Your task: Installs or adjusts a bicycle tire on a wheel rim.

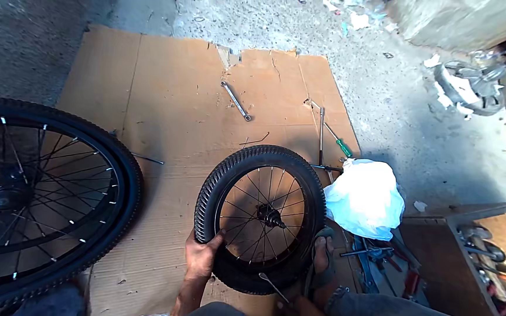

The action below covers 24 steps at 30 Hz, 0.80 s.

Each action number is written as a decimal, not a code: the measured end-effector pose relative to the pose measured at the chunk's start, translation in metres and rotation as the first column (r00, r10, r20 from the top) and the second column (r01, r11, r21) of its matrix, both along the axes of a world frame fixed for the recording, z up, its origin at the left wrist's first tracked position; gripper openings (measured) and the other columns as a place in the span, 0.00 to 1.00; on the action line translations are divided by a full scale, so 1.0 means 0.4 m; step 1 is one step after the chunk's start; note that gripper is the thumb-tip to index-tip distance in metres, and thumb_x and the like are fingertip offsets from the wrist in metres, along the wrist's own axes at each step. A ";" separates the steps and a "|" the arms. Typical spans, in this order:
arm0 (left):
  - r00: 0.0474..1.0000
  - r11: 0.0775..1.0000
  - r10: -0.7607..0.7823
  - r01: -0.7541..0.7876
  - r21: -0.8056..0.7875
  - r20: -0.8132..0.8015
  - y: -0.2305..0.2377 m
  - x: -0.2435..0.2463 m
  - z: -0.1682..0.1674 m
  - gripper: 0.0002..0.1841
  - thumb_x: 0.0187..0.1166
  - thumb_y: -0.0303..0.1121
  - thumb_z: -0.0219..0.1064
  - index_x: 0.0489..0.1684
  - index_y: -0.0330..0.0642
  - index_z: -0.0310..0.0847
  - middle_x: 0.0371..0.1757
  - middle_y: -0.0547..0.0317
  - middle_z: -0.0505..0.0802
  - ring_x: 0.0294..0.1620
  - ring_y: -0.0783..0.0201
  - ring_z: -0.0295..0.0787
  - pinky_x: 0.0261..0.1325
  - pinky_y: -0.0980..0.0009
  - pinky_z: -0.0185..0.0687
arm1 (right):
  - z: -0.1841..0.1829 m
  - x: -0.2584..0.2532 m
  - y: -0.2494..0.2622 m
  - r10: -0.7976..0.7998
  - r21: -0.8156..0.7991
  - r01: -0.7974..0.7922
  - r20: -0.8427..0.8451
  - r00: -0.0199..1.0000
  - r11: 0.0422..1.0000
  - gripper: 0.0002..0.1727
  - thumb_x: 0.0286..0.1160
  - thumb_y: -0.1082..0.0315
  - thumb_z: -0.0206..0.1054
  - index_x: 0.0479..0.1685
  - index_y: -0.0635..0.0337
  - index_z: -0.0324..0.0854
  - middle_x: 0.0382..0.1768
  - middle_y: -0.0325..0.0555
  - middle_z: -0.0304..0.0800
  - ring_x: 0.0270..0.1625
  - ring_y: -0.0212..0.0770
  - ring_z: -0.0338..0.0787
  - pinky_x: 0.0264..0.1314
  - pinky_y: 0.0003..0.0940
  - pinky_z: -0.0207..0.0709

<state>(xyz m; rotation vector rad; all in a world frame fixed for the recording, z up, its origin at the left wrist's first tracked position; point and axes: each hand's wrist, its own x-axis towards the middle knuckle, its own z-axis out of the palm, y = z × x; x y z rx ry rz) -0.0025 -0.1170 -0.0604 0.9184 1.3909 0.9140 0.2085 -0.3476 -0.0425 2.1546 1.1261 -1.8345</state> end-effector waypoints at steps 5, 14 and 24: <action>1.000 1.000 0.009 -0.009 0.003 -0.009 -0.003 0.004 -0.002 0.31 0.50 0.35 0.83 0.55 0.31 0.81 0.33 0.52 0.95 0.30 0.59 0.96 0.38 0.61 0.96 | 0.097 -0.010 0.087 0.528 0.084 -0.527 0.015 0.849 0.846 0.21 0.88 0.55 0.58 0.63 0.63 0.84 0.58 0.68 0.90 0.63 0.70 0.88 0.63 0.71 0.76; 0.999 0.999 0.018 -0.016 0.047 -0.034 -0.007 -0.006 -0.019 0.31 0.48 0.36 0.85 0.54 0.31 0.83 0.37 0.54 0.96 0.37 0.63 0.96 0.44 0.63 0.96 | 0.324 0.178 0.338 0.293 0.583 -0.500 0.417 0.860 0.640 0.23 0.91 0.47 0.48 0.55 0.54 0.82 0.33 0.49 0.88 0.34 0.51 0.91 0.34 0.55 0.84; 0.999 0.999 0.009 -0.007 0.035 -0.049 -0.007 -0.004 -0.011 0.30 0.48 0.36 0.84 0.54 0.33 0.83 0.36 0.54 0.96 0.36 0.62 0.96 0.43 0.63 0.96 | 0.196 0.156 0.432 -0.228 0.647 -0.308 0.607 0.761 0.697 0.24 0.89 0.60 0.50 0.78 0.56 0.76 0.56 0.52 0.91 0.41 0.53 0.95 0.41 0.54 0.88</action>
